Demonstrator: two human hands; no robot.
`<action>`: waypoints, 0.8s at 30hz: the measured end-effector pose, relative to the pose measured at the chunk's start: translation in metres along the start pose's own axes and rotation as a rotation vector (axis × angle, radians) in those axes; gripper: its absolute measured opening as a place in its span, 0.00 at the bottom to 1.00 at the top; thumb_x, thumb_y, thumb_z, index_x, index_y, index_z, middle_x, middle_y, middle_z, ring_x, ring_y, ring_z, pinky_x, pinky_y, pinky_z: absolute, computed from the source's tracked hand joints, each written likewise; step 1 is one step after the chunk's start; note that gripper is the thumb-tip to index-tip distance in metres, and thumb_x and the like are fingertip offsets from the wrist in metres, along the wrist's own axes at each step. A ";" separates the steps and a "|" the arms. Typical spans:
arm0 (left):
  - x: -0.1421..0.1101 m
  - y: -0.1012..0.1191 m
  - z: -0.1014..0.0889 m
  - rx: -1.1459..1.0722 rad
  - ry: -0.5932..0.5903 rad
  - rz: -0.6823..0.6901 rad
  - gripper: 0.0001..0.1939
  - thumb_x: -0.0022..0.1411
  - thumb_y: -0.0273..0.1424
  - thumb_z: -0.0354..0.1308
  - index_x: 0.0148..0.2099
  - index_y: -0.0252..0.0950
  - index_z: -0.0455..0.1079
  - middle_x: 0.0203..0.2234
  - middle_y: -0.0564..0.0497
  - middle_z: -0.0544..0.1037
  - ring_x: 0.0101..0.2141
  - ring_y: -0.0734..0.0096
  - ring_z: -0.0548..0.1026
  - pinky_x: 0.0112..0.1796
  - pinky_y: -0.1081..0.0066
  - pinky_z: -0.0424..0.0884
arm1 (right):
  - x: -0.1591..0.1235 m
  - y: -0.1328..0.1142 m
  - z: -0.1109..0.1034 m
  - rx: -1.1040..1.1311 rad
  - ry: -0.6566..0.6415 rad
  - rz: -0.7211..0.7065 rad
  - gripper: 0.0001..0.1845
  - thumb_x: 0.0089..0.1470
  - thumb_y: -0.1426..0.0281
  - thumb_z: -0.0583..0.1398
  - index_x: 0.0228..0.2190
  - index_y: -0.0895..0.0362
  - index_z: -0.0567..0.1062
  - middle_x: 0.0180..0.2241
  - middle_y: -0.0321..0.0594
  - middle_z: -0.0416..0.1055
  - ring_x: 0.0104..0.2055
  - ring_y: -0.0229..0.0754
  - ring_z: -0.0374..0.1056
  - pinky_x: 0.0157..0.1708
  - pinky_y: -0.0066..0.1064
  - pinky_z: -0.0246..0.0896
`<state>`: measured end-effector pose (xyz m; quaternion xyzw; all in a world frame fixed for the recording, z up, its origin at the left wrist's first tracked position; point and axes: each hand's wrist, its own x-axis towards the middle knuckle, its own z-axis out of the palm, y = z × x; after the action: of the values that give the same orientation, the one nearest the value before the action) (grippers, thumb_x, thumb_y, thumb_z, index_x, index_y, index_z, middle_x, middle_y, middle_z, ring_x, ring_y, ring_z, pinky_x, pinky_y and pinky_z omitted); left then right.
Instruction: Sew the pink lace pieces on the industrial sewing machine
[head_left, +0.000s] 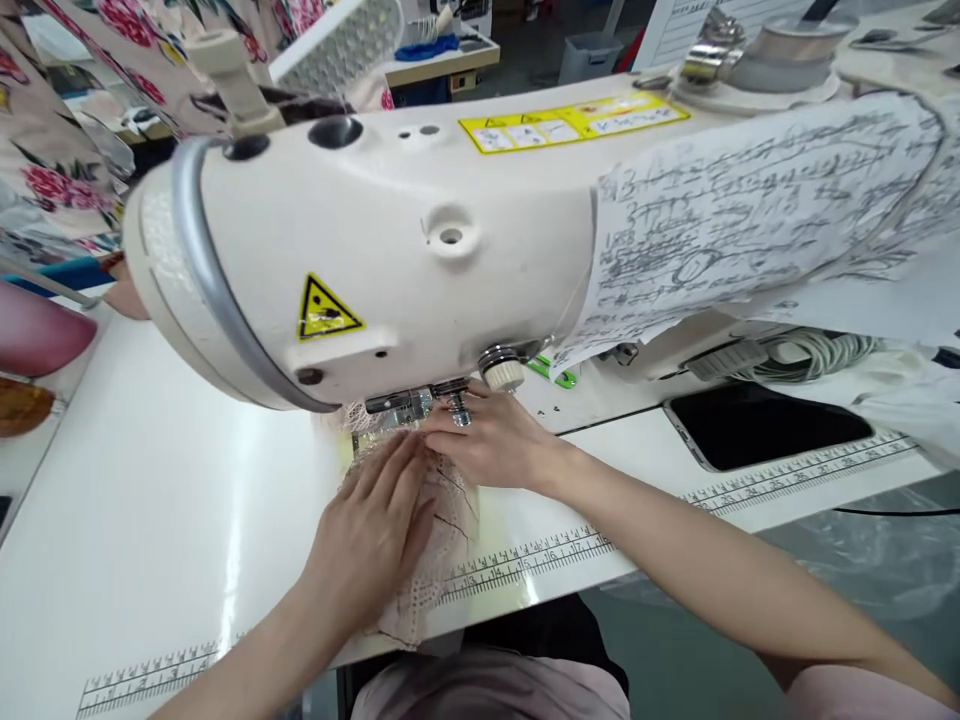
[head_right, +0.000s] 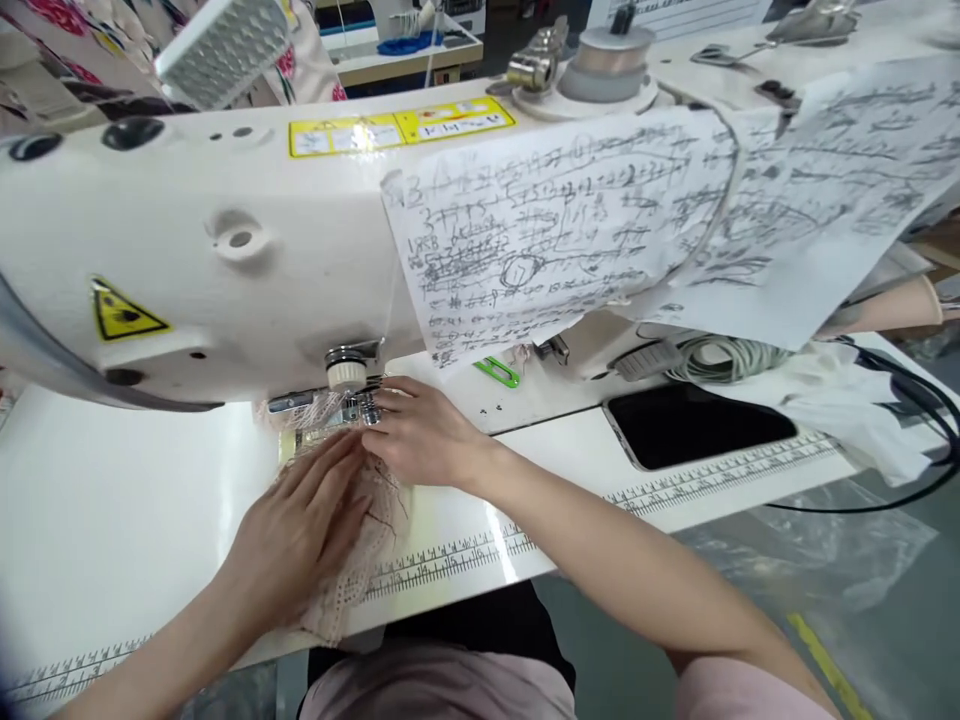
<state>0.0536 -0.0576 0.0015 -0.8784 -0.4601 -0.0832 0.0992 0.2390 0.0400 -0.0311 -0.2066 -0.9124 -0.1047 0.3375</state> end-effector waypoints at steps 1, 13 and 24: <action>0.002 -0.004 0.002 -0.009 -0.004 -0.022 0.21 0.70 0.33 0.48 0.59 0.25 0.64 0.57 0.38 0.72 0.58 0.54 0.68 0.53 0.59 0.73 | -0.001 0.000 0.001 -0.001 -0.037 0.009 0.13 0.53 0.81 0.55 0.27 0.56 0.76 0.31 0.35 0.78 0.39 0.38 0.68 0.50 0.34 0.58; 0.013 -0.046 0.011 0.050 0.013 0.086 0.23 0.67 0.30 0.51 0.62 0.28 0.63 0.52 0.40 0.76 0.54 0.50 0.72 0.51 0.52 0.72 | 0.000 0.001 0.003 -0.031 -0.064 0.037 0.18 0.57 0.82 0.52 0.28 0.55 0.79 0.34 0.34 0.79 0.43 0.38 0.68 0.54 0.34 0.57; 0.013 -0.050 0.013 0.077 0.070 0.119 0.19 0.67 0.26 0.48 0.56 0.23 0.68 0.48 0.39 0.78 0.45 0.53 0.77 0.46 0.55 0.75 | 0.001 0.001 0.007 -0.036 -0.011 0.055 0.17 0.54 0.82 0.53 0.36 0.57 0.80 0.37 0.34 0.79 0.46 0.39 0.68 0.55 0.33 0.56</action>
<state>0.0205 -0.0160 -0.0030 -0.8963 -0.4062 -0.0900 0.1535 0.2347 0.0431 -0.0357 -0.2380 -0.9062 -0.1106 0.3314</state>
